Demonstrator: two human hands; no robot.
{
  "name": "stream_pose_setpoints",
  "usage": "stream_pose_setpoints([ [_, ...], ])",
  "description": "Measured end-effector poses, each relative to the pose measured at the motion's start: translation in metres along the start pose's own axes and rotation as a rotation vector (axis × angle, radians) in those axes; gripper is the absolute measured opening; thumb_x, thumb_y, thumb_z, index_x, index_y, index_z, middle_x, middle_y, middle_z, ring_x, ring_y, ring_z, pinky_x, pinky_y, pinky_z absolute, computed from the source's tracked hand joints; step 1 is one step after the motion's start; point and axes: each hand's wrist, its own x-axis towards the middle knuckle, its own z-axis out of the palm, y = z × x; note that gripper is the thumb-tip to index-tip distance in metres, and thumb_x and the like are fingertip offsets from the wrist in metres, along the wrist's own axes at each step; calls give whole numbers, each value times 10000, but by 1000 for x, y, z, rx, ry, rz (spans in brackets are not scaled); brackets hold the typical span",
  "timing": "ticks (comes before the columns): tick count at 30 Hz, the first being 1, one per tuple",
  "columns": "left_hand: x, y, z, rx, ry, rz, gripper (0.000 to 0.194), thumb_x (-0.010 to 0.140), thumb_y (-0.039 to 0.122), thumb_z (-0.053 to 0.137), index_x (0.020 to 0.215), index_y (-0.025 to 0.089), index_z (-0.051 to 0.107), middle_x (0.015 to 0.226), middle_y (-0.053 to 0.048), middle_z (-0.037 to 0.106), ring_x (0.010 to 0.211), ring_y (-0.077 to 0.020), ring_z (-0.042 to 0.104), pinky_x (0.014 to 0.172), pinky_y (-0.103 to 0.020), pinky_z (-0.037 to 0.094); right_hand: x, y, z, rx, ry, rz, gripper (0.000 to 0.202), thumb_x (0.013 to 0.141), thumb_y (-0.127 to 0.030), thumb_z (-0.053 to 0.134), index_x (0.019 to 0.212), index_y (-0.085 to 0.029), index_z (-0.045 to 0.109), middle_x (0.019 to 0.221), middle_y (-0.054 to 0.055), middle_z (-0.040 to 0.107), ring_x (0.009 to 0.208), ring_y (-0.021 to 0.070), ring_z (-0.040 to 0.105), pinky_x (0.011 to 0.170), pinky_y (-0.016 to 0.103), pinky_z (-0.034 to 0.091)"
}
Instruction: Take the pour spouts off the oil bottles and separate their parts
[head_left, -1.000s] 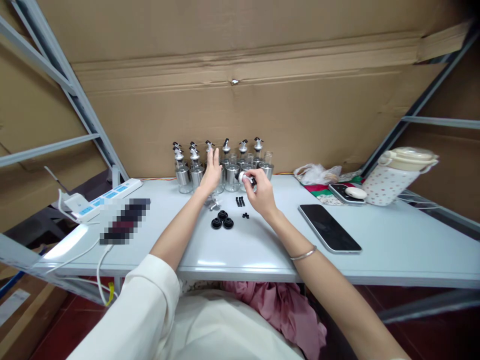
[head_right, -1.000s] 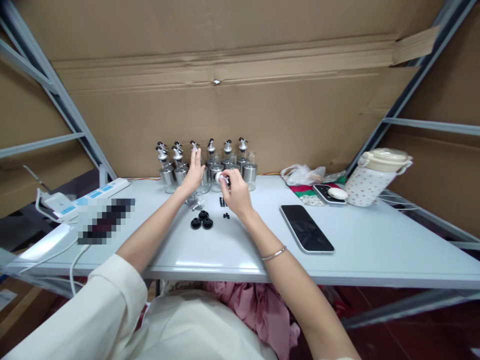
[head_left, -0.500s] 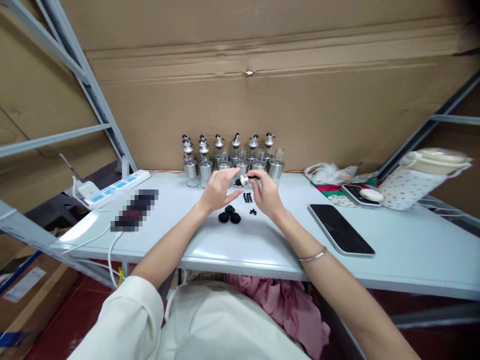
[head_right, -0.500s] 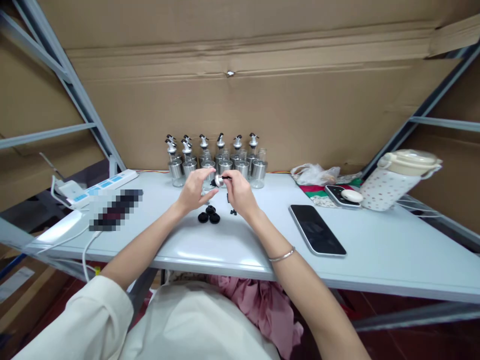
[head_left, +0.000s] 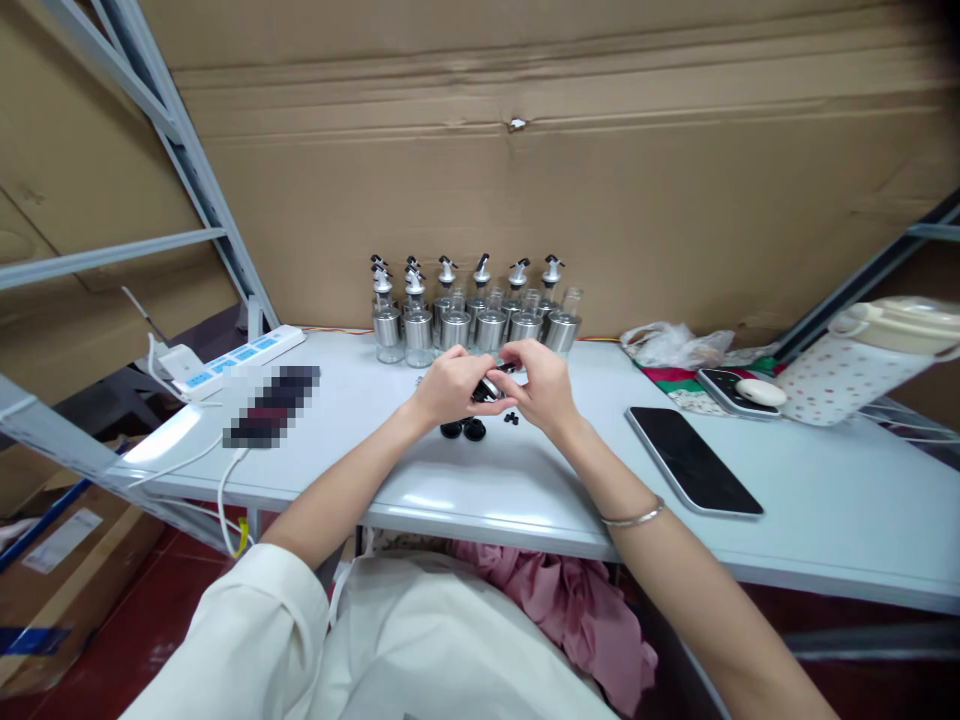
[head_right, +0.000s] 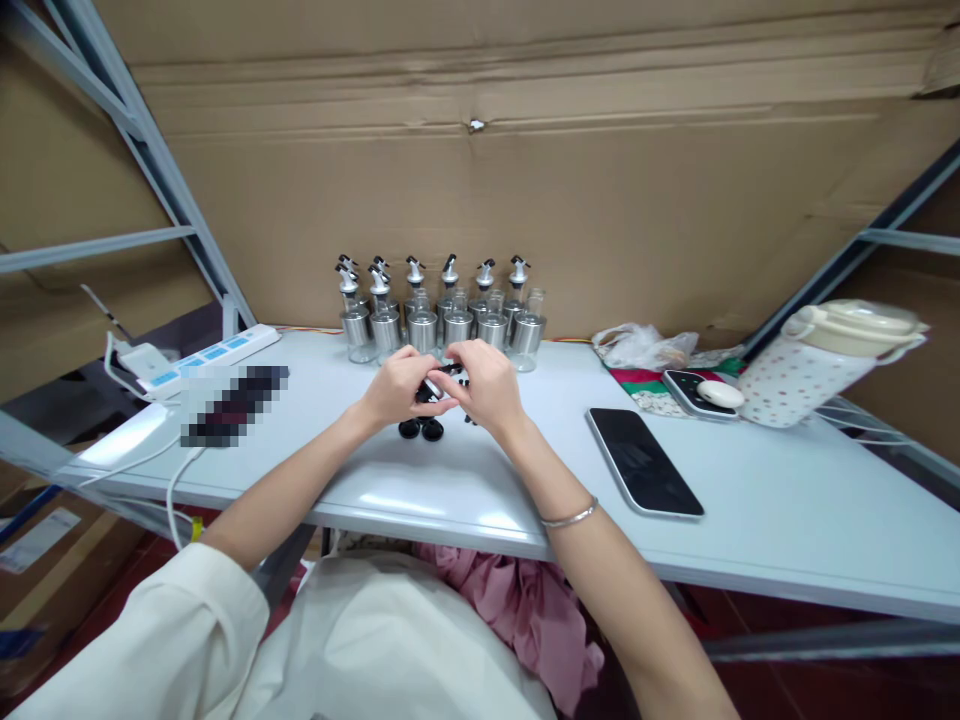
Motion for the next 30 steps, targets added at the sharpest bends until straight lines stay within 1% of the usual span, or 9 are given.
stream_pose_setpoints([
  [3,-1,0,3,0,-54,-53,417,827,581,485,753,172,507,600,-9,595,558,-144,568,588,-265,406,-1,1,-1,-89,4,-27,292,891,-433,479,727,-198,537,616,20,564,566,142,483,559,277,362],
  [7,-4,-3,6,-15,-134,-117,386,787,552,561,739,169,543,550,3,592,509,-144,571,503,-240,364,-1,1,2,-100,25,-155,254,918,-347,452,731,-202,542,636,29,572,613,152,488,575,273,364],
  [10,-5,-2,7,16,-126,-136,301,761,465,599,687,178,548,516,11,581,490,-150,570,501,-244,352,-1,1,4,-115,-1,-174,242,919,-346,447,755,-205,554,668,37,583,647,162,494,600,275,378],
  [14,-5,0,7,84,-69,-173,136,694,304,616,694,186,547,548,12,594,509,-158,567,536,-261,365,0,-1,4,-190,-8,-39,276,876,-450,494,791,-203,582,695,45,610,665,170,526,608,279,372],
  [17,-5,0,7,123,-27,-211,130,679,298,609,674,193,531,503,21,550,475,-155,526,511,-263,337,0,-4,4,-283,-15,111,383,855,-527,471,710,-192,586,596,37,592,580,159,521,543,274,311],
  [19,-5,1,6,132,8,-199,150,702,317,591,658,195,516,480,23,525,452,-148,497,505,-265,326,0,-7,5,-337,-89,177,461,879,-529,408,607,-187,556,535,41,576,528,150,514,514,276,265],
  [22,-5,1,6,148,48,-153,182,757,329,539,644,194,494,479,19,517,436,-135,467,513,-267,319,0,-10,7,-404,-216,199,530,923,-471,313,543,-178,538,523,65,594,498,149,523,501,287,223],
  [25,-5,0,6,168,65,-106,178,780,299,507,641,192,475,493,21,521,432,-120,444,526,-264,317,0,-10,9,-423,-274,190,548,936,-439,269,562,-172,566,533,77,612,493,154,536,501,289,224],
  [30,-5,-11,2,226,213,-121,131,766,207,493,642,194,454,523,22,512,467,-113,442,524,-253,299,2,4,3,-272,-150,463,642,962,-325,86,479,-191,486,476,66,557,490,156,540,528,276,305],
])
